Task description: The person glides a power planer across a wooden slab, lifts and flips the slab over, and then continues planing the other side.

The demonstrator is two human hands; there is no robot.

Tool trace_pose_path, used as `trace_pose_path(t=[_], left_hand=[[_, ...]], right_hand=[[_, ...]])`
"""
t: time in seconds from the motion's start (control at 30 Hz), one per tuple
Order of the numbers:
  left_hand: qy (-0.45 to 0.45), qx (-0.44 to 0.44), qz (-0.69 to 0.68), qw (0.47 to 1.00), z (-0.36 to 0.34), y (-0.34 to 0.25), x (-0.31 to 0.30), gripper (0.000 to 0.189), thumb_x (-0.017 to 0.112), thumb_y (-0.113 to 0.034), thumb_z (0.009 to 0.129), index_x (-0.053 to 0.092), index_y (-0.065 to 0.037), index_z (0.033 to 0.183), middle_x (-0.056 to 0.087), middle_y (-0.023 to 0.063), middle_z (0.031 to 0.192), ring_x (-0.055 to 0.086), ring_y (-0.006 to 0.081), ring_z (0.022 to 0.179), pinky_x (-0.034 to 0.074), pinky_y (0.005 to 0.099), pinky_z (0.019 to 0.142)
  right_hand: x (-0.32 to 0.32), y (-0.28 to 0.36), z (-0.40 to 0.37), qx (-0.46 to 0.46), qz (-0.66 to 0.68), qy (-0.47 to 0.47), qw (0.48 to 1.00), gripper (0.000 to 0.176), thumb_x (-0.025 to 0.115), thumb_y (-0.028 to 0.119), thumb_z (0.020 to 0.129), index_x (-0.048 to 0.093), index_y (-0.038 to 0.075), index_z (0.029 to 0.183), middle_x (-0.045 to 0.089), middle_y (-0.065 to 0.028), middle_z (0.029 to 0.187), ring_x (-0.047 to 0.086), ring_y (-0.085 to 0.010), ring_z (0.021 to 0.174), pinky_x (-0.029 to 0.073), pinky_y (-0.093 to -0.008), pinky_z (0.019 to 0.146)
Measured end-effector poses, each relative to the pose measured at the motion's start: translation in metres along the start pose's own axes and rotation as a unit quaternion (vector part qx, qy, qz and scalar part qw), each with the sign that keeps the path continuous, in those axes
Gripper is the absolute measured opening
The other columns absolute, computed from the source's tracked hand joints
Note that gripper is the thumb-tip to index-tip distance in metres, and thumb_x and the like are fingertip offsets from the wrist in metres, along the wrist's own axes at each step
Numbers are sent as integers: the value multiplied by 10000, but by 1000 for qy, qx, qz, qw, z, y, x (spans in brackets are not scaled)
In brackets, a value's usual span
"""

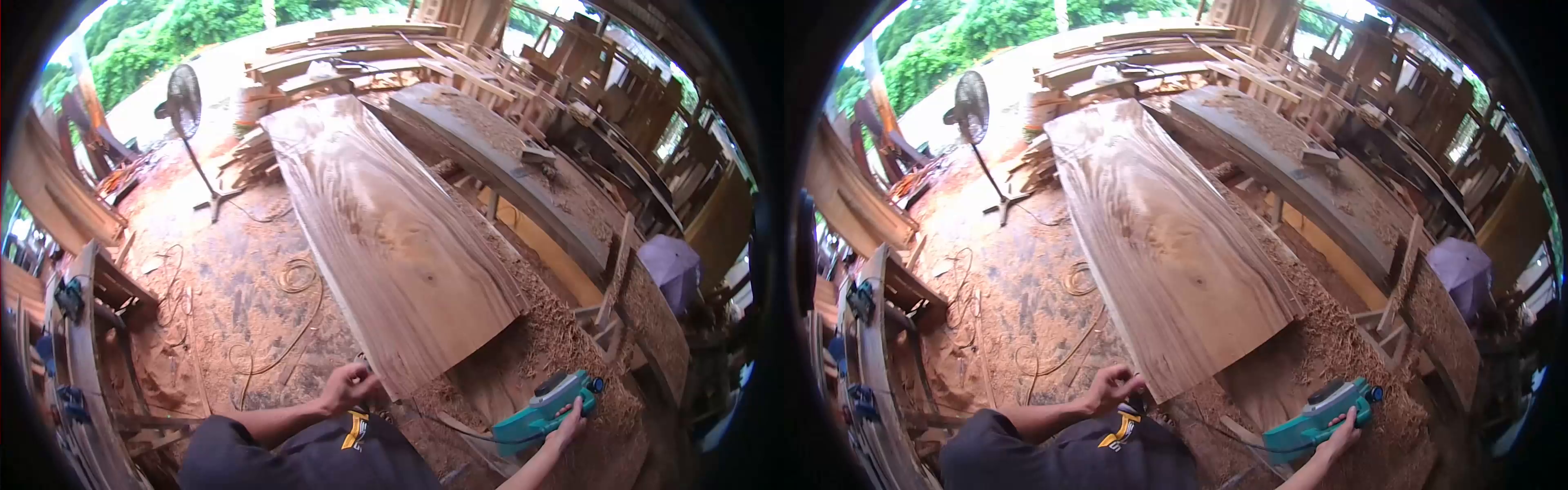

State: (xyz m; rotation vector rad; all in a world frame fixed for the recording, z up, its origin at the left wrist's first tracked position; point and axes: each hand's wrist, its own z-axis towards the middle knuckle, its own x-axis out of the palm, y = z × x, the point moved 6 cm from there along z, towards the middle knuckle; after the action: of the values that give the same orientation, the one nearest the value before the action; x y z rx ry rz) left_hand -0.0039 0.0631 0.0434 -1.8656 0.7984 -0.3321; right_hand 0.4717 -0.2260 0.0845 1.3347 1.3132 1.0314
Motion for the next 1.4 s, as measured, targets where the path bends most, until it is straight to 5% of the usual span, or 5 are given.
trace_pose_path(t=[0.5,0.73,0.83,1.0,1.4], left_hand=[[-54,-76,-487,869,28,108,63,382,776,-343,913,681,-23,1097,701,51,993,695,195,889,586,330,797],[-183,-83,-437,877,-115,177,-108,386,661,-418,962,698,-89,1160,725,61,1127,692,224,1037,545,365,935],[-274,-45,-535,798,-143,214,-145,459,680,-475,933,672,-105,1204,722,49,1112,685,208,988,552,378,906],[-439,11,-555,707,-157,197,-144,486,702,-461,932,656,-77,1225,711,62,1107,685,230,946,548,383,855],[-399,30,-458,794,-164,217,-165,391,714,-407,934,675,-73,1135,720,46,1048,703,201,920,582,392,789]], right_hand=[[-11,9,9,-50,-119,108,986,522,727,399,937,613,-46,1184,668,-137,989,651,-241,803,536,-377,680],[7,52,-116,-567,-246,-21,786,391,614,167,1012,549,-57,1325,603,-229,1305,589,-377,1207,452,-472,1053],[99,-18,-150,-362,-121,299,875,298,622,151,1007,618,18,1273,648,-98,1165,624,-192,976,505,-314,874],[232,-71,-268,-119,-321,610,715,490,560,360,1036,628,-77,1248,698,-145,1155,625,-234,1125,482,-355,966],[252,-115,-265,-79,-361,505,780,647,588,561,987,691,-58,1148,702,-131,1030,623,-223,962,493,-365,880]])
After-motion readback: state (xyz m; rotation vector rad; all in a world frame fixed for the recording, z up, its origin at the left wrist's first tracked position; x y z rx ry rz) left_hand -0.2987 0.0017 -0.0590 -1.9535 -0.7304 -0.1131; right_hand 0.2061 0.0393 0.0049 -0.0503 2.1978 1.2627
